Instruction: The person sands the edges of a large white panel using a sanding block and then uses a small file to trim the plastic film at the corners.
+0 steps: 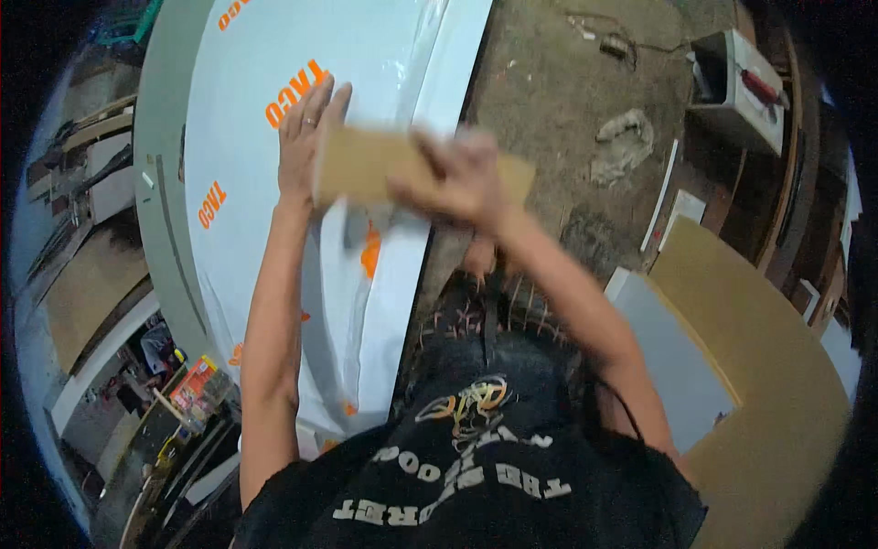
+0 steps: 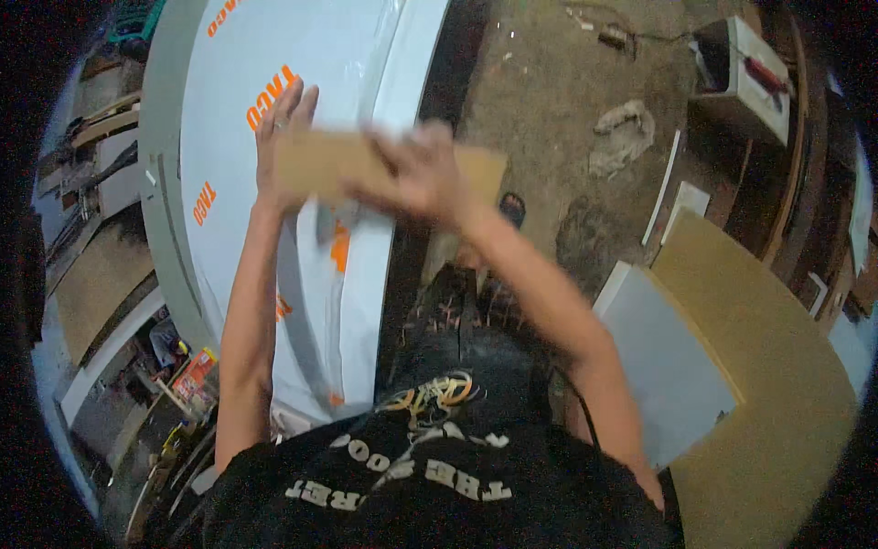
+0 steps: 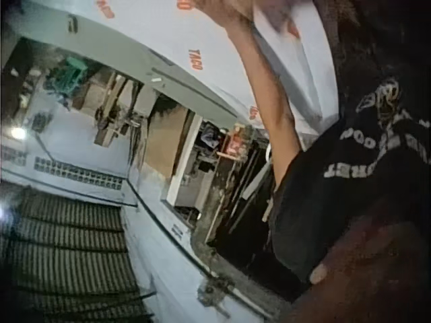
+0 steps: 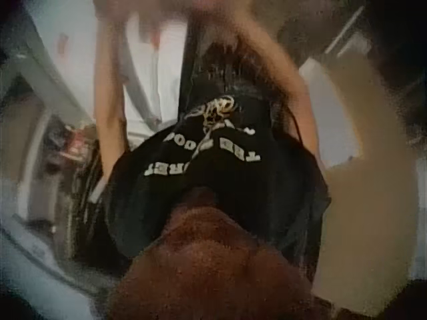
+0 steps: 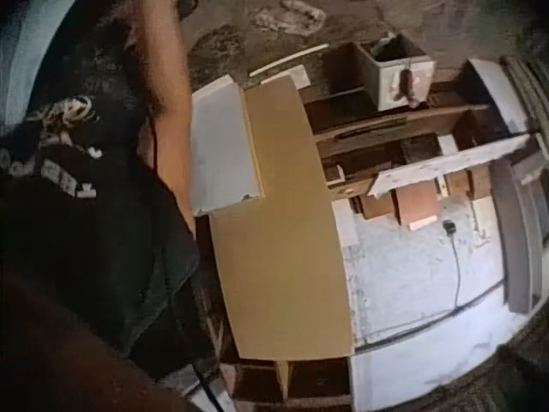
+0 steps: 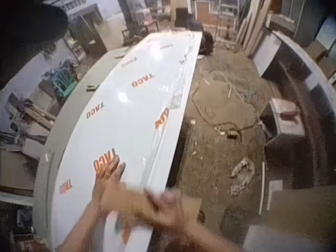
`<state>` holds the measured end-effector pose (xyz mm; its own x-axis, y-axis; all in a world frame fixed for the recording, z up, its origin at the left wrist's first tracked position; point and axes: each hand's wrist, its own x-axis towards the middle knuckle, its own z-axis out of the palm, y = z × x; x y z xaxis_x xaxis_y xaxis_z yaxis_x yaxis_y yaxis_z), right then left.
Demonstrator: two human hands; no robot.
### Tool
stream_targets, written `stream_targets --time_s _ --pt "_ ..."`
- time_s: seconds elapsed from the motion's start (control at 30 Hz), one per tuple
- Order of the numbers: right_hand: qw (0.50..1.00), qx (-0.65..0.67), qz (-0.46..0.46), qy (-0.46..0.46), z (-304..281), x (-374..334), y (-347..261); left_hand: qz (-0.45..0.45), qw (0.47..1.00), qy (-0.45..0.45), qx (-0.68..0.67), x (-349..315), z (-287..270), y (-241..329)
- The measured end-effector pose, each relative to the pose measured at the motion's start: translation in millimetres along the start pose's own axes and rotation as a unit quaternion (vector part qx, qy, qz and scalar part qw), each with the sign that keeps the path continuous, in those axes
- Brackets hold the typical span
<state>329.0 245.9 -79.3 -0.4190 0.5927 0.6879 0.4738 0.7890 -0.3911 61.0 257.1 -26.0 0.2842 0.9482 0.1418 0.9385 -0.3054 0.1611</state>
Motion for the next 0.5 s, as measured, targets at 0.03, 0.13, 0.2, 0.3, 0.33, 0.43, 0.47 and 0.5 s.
stream_targets --time_s 0.03,0.13,0.2,0.3,0.33,0.43,0.47,0.5 --pt "1.000 -0.012 0.015 0.020 5.3 28.2 25.1 -0.009 1.000 -0.009 -0.001 2.3 -3.9 4.2" --pt "0.994 -0.081 0.040 0.055 -1.2 83.2 105.2 -0.008 1.000 -0.004 -0.005 20.4 -1.7 11.7" --pt "0.995 -0.086 0.015 0.043 -7.2 65.2 97.4 -0.016 1.000 -0.007 -0.011 9.1 -1.5 4.5" --pt "0.980 0.097 0.144 -0.099 -23.8 -36.8 -9.8 -0.036 0.999 -0.018 0.006 3.4 -9.4 2.1" --pt "0.972 0.138 0.151 -0.116 -30.6 -68.3 -48.6 -0.040 0.999 -0.019 -0.007 3.2 -10.5 2.3" --pt "0.997 0.061 -0.007 -0.050 -14.4 -49.9 -37.7 -0.035 0.999 -0.019 0.002 9.5 -6.8 7.5" --pt "0.996 0.054 -0.033 -0.057 -6.2 -29.0 -22.6 -0.033 0.999 -0.026 -0.004 9.8 -4.8 8.2" --pt "0.998 0.033 -0.029 -0.048 3.0 6.1 7.0 -0.028 0.999 -0.033 -0.007 7.0 -5.0 6.6"
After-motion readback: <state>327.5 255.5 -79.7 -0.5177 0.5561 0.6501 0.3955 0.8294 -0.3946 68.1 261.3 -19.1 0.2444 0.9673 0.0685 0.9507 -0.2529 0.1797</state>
